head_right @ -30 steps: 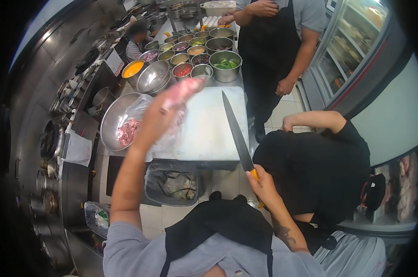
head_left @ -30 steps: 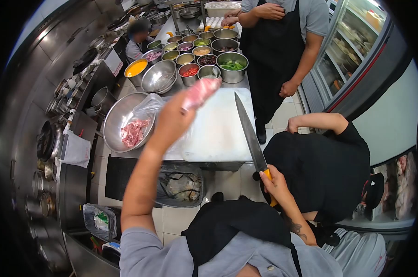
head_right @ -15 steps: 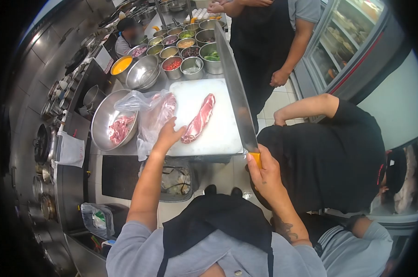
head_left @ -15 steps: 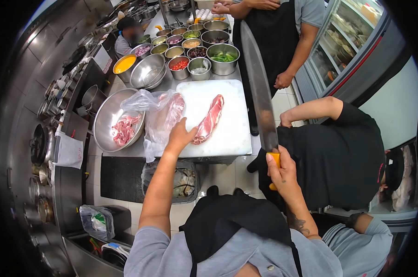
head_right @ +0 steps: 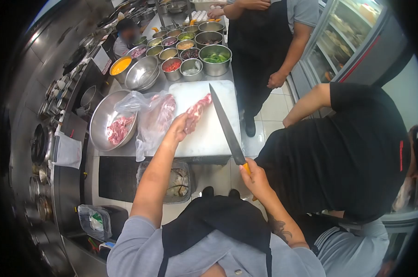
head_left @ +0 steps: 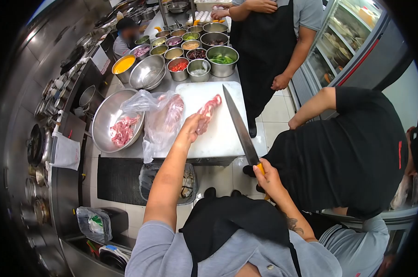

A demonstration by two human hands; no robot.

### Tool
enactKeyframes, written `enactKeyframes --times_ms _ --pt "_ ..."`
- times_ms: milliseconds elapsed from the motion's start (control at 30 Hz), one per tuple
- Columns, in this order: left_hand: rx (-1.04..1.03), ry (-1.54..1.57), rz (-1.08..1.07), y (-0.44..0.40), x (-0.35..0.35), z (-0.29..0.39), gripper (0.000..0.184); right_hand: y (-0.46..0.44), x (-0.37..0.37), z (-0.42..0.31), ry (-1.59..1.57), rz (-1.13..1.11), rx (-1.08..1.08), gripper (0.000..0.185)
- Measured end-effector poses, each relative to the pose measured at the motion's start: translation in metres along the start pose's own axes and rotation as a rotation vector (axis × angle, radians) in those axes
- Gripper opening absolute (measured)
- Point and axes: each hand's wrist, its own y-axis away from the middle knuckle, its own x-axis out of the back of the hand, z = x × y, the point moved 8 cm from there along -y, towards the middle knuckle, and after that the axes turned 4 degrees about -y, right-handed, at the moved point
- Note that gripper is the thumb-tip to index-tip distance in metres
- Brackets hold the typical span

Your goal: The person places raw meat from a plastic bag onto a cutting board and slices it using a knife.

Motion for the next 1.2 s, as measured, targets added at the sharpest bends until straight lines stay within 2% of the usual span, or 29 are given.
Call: enactKeyframes --times_ms 33,167,200,300,400,500,600,700,733,767,833,867,1067,1167,1200 --pt "-0.038 0.156 -0.043 -0.001 -0.006 0.011 0.03 0.0 0.004 -0.004 -0.024 0.025 0.001 0.036" --pt "-0.144 0.384 -0.205 0.01 -0.039 0.063 0.038 0.003 0.013 -0.021 -0.066 0.036 -0.013 0.032" --pt "-0.168 0.398 -0.307 0.014 -0.048 0.071 0.042 0.004 0.015 -0.023 -0.069 0.049 -0.01 0.031" --pt "-0.188 0.482 -0.435 0.035 -0.059 0.076 0.045 0.006 0.014 -0.024 -0.08 0.066 0.006 0.029" --pt "-0.027 0.442 -0.269 0.059 -0.043 0.037 0.048 0.012 0.012 -0.018 -0.078 0.032 0.007 0.029" --pt "0.32 0.046 -0.076 0.053 0.011 -0.041 0.049 0.013 0.004 0.002 -0.078 -0.009 -0.009 0.029" --pt "0.123 -0.364 0.175 0.053 0.017 -0.047 0.049 0.015 -0.004 0.018 -0.08 -0.051 -0.044 0.03" --pt "0.024 -0.426 0.264 0.035 0.008 -0.036 0.045 0.009 -0.006 0.02 -0.077 -0.074 -0.1 0.03" --pt "0.056 -0.257 0.228 0.033 0.001 -0.03 0.035 0.007 -0.005 0.009 -0.078 -0.073 -0.141 0.031" --pt "0.034 -0.187 0.213 0.032 -0.004 -0.019 0.033 0.006 -0.005 0.005 -0.08 -0.072 -0.187 0.031" --pt "-0.007 -0.053 0.175 0.024 -0.015 0.005 0.029 -0.002 -0.004 0.006 -0.083 -0.013 -0.054 0.031" --pt "-0.036 -0.016 0.143 0.019 -0.024 0.02 0.028 -0.004 -0.002 0.006 -0.083 0.02 0.012 0.031" --pt "-0.273 0.262 -0.035 0.034 -0.075 0.103 0.028 0.002 0.015 -0.008 -0.203 0.062 -0.043 0.031" --pt "-0.262 0.177 -0.148 0.043 -0.066 0.081 0.035 0.009 0.02 0.0 -0.197 0.082 -0.028 0.03" --pt "-0.248 0.077 0.019 0.049 -0.052 0.06 0.04 0.013 0.018 0.008 -0.214 0.075 -0.066 0.03"
